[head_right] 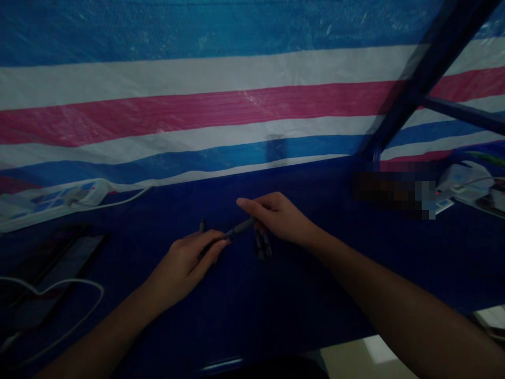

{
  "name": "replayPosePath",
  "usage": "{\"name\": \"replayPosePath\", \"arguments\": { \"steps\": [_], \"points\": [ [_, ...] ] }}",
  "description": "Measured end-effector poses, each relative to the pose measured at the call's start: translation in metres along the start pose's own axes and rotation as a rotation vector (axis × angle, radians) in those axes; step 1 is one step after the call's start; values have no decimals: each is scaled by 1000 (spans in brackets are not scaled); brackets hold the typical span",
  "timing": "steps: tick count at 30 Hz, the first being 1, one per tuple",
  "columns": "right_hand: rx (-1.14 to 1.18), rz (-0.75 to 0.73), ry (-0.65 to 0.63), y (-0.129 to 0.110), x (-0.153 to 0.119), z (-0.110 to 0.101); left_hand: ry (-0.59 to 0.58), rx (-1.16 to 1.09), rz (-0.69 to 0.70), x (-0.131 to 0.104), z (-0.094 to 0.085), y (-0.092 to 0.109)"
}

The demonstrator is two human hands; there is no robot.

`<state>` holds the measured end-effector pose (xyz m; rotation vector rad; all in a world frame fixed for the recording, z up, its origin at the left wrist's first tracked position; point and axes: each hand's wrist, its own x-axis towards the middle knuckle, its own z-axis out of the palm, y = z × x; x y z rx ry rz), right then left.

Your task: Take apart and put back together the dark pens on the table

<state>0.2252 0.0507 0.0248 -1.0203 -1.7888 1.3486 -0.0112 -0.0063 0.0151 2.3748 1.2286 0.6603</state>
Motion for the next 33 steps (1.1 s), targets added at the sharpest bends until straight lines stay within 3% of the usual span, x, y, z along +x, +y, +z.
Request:
{"name": "replayPosePath", "arguments": {
  "steps": [7,13,23,26,28,33],
  "points": [
    [227,-56,-36,-7,-1,1,14,-71,-60,-2,-1,1],
    [105,-42,147,-2,-2,14,24,66,-15,-2,5,4],
    [243,39,348,-4,-9,35,233,423,40,-8,13,3],
    [286,61,374,-3,-8,40,245,342,28,-6,12,5],
    [335,27,360,-3,-6,41,204,200,-59,-5,12,8],
    [480,-2,214,-4,-4,40,93,-154,-221,-6,15,14]
  ]
}}
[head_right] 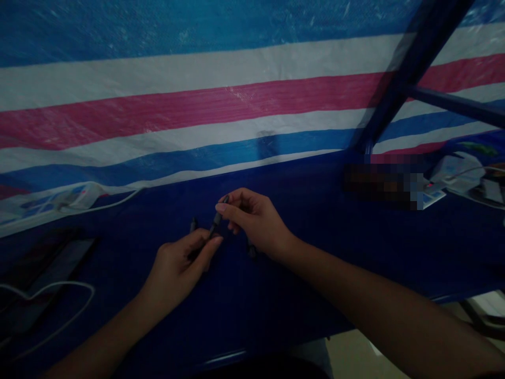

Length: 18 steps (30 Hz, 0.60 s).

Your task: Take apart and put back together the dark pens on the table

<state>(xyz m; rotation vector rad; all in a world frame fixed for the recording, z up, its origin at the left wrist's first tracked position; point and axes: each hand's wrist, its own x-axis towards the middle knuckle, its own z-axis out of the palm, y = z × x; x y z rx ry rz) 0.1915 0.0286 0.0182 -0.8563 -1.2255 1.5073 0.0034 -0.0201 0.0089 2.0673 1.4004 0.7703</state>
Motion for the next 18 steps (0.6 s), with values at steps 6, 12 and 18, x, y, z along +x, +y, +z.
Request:
{"name": "replayPosePath", "arguments": {
  "steps": [6,12,18],
  "points": [
    [66,-26,24,1,5,-8,-157,-153,218,-7,-3,0],
    [52,101,-72,4,5,-10,-274,-83,364,-5,-10,-6],
    [-47,102,-127,8,2,-7,-336,-68,299,-4,0,1]
  ]
}}
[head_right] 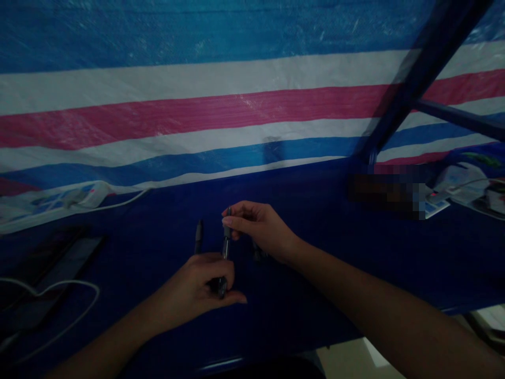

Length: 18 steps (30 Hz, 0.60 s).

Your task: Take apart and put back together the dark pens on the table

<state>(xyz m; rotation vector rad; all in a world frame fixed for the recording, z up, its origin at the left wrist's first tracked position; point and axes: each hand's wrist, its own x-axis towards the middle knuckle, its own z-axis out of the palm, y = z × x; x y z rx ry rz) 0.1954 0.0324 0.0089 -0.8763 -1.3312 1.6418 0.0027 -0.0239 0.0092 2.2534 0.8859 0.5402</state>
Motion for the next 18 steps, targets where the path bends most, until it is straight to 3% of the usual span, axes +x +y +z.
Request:
{"name": "replayPosePath", "arguments": {
  "steps": [6,13,18],
  "points": [
    [-6,-1,-4,-1,-1,-2,-104,-33,-70,-3,-1,0],
    [-23,-3,-56,-4,-4,1,-128,73,76,-2,-2,-2],
    [-51,3,-72,-4,-5,0,-175,106,95,-2,-5,3]
  ]
}}
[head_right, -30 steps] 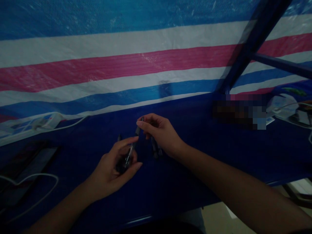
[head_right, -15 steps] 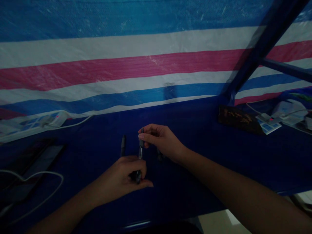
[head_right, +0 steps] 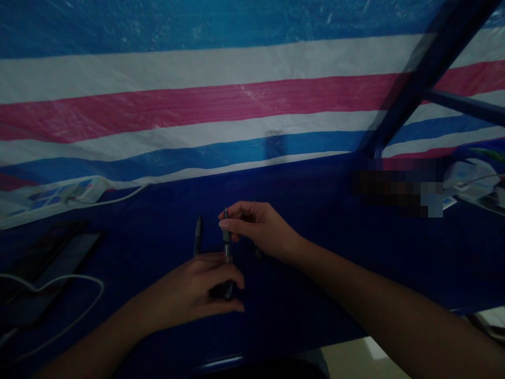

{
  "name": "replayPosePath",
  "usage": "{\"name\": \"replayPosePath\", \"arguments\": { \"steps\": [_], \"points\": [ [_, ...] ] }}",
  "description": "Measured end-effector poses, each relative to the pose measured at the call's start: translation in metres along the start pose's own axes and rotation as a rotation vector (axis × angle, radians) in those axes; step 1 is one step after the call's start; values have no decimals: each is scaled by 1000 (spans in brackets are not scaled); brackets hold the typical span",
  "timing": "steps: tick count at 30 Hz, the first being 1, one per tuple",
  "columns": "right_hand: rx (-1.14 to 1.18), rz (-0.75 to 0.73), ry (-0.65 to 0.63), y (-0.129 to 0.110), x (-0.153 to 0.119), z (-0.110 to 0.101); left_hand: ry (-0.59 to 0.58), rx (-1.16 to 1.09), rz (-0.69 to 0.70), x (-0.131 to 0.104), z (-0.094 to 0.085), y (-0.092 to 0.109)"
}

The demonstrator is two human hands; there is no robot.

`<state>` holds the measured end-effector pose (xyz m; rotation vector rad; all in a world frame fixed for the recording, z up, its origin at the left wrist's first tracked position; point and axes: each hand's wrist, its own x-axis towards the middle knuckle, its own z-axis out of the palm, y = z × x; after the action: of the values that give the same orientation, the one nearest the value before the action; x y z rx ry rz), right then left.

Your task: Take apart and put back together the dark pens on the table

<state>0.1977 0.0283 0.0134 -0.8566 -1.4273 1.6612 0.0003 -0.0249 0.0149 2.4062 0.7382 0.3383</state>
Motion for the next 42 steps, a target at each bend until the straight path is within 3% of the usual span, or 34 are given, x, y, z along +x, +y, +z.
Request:
{"name": "replayPosePath", "arguments": {
  "steps": [13,42],
  "points": [
    [-66,5,24,-1,2,-3,63,50,38,1,5,0],
    [-15,-3,-11,4,0,-1,57,94,56,4,8,0]
  ]
}}
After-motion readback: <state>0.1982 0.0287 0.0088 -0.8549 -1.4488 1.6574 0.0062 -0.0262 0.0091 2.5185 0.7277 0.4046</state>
